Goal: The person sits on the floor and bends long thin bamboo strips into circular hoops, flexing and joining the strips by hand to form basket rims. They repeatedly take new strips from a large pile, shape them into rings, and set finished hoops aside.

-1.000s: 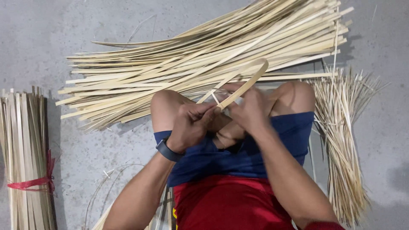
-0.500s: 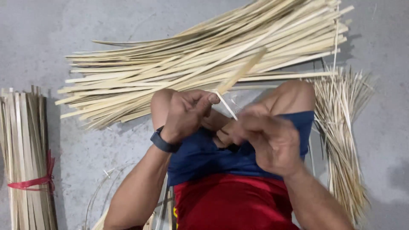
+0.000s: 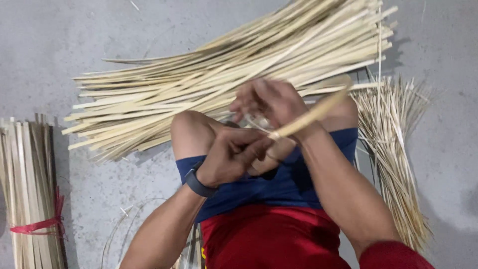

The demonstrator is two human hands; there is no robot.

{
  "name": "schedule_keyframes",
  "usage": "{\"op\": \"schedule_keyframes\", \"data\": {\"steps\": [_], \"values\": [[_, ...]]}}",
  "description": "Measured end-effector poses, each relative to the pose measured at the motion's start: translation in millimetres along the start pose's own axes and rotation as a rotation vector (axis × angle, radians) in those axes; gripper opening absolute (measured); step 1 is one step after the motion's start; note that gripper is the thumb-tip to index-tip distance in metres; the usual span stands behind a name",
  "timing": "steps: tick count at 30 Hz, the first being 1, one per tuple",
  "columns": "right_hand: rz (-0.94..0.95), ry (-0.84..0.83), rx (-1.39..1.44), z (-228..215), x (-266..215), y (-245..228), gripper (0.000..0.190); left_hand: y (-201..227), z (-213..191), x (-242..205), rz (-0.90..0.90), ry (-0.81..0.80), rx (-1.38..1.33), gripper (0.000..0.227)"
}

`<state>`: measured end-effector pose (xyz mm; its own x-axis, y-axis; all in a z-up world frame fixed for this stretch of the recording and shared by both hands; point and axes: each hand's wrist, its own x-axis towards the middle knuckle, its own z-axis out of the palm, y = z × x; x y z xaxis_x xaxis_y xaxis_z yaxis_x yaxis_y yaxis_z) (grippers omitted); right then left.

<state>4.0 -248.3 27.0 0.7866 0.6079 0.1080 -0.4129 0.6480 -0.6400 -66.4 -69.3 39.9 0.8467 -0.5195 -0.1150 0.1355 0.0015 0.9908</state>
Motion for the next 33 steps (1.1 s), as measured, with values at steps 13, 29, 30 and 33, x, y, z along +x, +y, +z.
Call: {"op": "schedule_keyframes", "data": {"steps": [13,29,30,33], "values": [[-0.395,0.015,-1.208,21.1,-78.1,7.3,0.011,-24.6,-20.9,11.1,0.348,0.240,0.373,0.019],[0.020,0.347,-0.980,8.6,-49.8,-4.2,0.021,-3.3,-17.0,2.6,0.220,0.173,0.298,0.013],[-0.269,0.177,-1.225,30.2,-57.6,-13.9,0.023,-6.0,-15.5,-0.7,0.229,0.233,0.491,0.013],[-0.446,0.136,-1.641,50.3,-40.1,-29.9,0.015,-4.0,-10.4,13.7,0.488,0.192,0.628,0.010]]}}
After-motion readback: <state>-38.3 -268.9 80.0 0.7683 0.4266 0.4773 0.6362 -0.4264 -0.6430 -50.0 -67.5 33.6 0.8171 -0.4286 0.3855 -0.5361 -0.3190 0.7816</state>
